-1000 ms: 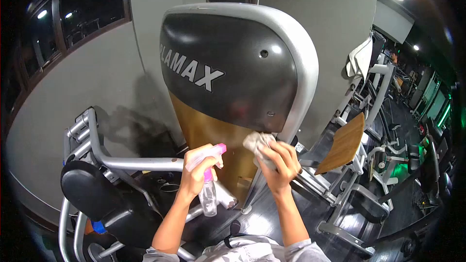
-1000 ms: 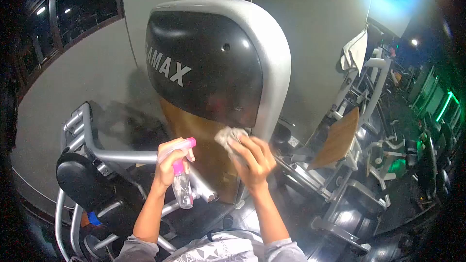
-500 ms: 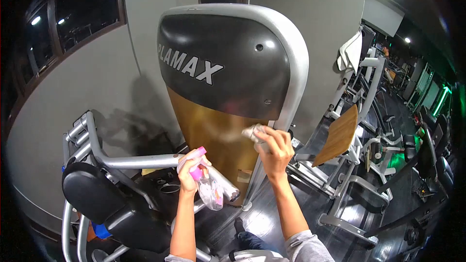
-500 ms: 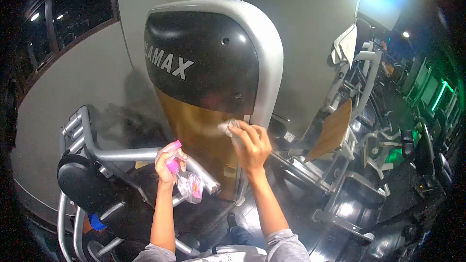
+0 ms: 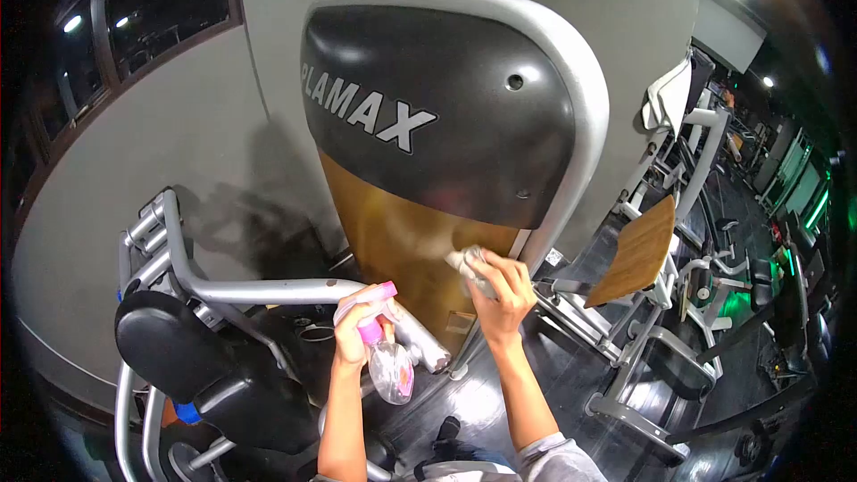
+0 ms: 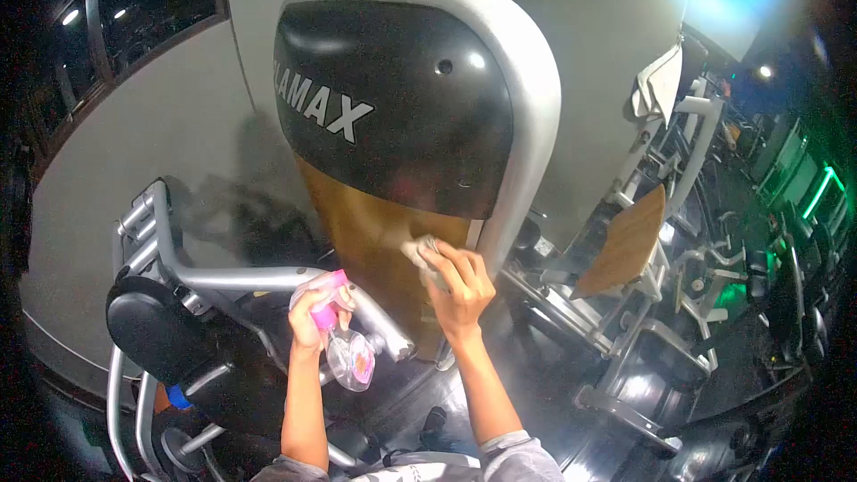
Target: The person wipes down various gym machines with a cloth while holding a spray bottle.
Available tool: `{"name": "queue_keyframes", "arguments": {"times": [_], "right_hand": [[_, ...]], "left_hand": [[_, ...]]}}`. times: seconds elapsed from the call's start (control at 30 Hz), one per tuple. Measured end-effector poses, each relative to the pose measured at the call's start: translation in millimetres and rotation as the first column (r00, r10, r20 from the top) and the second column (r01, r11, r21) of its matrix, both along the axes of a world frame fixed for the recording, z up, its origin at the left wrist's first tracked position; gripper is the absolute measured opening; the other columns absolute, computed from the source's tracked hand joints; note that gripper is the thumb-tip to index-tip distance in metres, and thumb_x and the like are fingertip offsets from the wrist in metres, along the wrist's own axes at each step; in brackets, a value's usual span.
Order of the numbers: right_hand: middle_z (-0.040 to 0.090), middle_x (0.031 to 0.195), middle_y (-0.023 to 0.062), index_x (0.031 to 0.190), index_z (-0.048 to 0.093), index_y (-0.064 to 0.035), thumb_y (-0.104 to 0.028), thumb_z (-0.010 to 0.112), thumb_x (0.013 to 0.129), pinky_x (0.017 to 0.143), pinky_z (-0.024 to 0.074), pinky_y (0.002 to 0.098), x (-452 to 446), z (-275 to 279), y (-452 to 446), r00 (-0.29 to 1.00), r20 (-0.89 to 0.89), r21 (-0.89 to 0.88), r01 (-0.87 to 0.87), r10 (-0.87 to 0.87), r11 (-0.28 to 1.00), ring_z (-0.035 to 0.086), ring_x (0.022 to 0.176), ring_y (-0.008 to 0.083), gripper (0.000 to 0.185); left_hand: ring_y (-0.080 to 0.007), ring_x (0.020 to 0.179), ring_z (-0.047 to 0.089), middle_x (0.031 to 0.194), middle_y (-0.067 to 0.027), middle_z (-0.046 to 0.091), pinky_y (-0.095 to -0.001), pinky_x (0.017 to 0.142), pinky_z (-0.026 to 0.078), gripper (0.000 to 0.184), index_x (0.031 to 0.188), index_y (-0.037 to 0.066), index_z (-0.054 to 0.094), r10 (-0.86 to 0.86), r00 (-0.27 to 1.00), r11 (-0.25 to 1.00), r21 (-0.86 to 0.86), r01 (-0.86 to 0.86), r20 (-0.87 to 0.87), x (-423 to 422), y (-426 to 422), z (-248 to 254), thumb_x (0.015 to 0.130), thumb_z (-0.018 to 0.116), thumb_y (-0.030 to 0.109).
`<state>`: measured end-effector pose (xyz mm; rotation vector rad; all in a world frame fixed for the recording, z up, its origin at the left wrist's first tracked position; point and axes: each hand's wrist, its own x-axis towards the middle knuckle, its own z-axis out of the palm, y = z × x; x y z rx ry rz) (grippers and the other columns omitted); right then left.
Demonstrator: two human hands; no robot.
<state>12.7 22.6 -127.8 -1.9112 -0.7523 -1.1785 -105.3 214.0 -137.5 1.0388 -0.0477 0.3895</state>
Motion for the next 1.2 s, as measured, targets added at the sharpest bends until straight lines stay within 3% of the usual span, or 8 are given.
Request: {"name": "queue_keyframes", "arguments": {"times": [0.17,0.4,0.53,0.67,0.77,0.9,1.07,1.2], "right_hand": [[0.070,0.098,-0.0034,0.097,0.075,-0.0234,-0.001,0.080,0.052,0.067,0.0532,0.0309,3,18,36,0.999,0.045,0.161,-0.015,0.008,0.987,0.062,0.080,0.0201,0.051],[0.070,0.097,-0.0070,0.094,0.074,-0.0261,-0.007,0.081,0.058,0.065,0.0526,0.0284,3,-51,27,1.000,0.019,-0.097,-0.019,0.021,0.995,0.062,0.077,0.0173,0.041],[0.071,0.099,-0.0070,0.096,0.074,-0.0260,-0.008,0.081,0.060,0.067,0.0531,0.0286,11,-23,39,0.992,0.107,-0.093,-0.054,0.064,0.994,0.062,0.079,0.0176,0.041],[0.071,0.100,-0.0065,0.096,0.074,-0.0258,-0.008,0.080,0.060,0.068,0.0534,0.0291,12,26,68,0.983,0.173,0.012,-0.062,0.059,0.998,0.062,0.079,0.0181,0.040],[0.071,0.098,-0.0041,0.091,0.076,-0.0227,-0.002,0.081,0.056,0.072,0.0536,0.0309,7,35,82,0.994,0.094,0.140,-0.064,0.051,0.988,0.062,0.080,0.0210,0.041],[0.070,0.100,-0.0101,0.094,0.074,-0.0272,-0.009,0.078,0.063,0.067,0.0535,0.0289,6,-6,78,0.998,0.062,0.045,-0.026,0.023,0.999,0.061,0.078,0.0178,0.037],[0.069,0.104,-0.0118,0.093,0.073,-0.0249,-0.016,0.074,0.069,0.070,0.0528,0.0279,6,-71,61,0.991,-0.008,-0.408,-0.124,0.132,0.905,0.061,0.088,0.0137,0.026],[0.065,0.116,-0.0118,0.102,0.072,-0.0238,-0.023,0.067,0.077,0.066,0.0453,0.0229,15,-29,62,0.971,0.139,-0.491,-0.104,0.196,0.865,0.059,0.097,0.0110,0.026]], "left_hand": [[-0.0192,0.049,0.058,0.074,-0.0155,0.064,-0.0270,0.047,0.048,0.033,0.089,-0.006,0.062,0.035,0.999,0.996,-0.084,-0.034,0.013,-3,10,-7,0.084,0.051,0.024],[-0.0189,0.051,0.058,0.076,-0.0153,0.064,-0.0276,0.048,0.049,0.035,0.090,-0.007,0.062,0.080,0.996,0.997,-0.020,-0.080,-0.027,-10,14,3,0.083,0.051,0.026],[-0.0228,0.044,0.055,0.071,-0.0194,0.064,-0.0327,0.051,0.046,0.042,0.083,-0.006,0.062,0.171,0.982,0.979,0.124,-0.161,-0.077,-13,12,8,0.081,0.049,0.034],[-0.0230,0.045,0.055,0.072,-0.0196,0.065,-0.0326,0.052,0.045,0.041,0.083,-0.006,0.062,0.170,0.982,0.983,0.083,-0.164,-0.080,-13,10,8,0.081,0.049,0.033],[-0.0231,0.045,0.055,0.071,-0.0194,0.064,-0.0324,0.052,0.045,0.041,0.084,-0.006,0.062,0.171,0.980,0.985,0.045,-0.168,-0.099,-12,8,6,0.081,0.050,0.033],[-0.0233,0.045,0.055,0.069,-0.0192,0.063,-0.0324,0.051,0.045,0.042,0.083,-0.007,0.062,0.176,0.979,0.984,0.020,-0.175,-0.100,-12,10,5,0.081,0.049,0.034],[-0.0232,0.044,0.054,0.068,-0.0195,0.063,-0.0326,0.051,0.046,0.043,0.082,-0.008,0.062,0.181,0.979,0.983,0.025,-0.180,-0.091,-13,13,7,0.081,0.049,0.034],[-0.0232,0.044,0.054,0.068,-0.0195,0.063,-0.0326,0.050,0.045,0.043,0.083,-0.008,0.062,0.196,0.976,0.980,0.030,-0.194,-0.098,-15,14,8,0.081,0.049,0.034]]}}
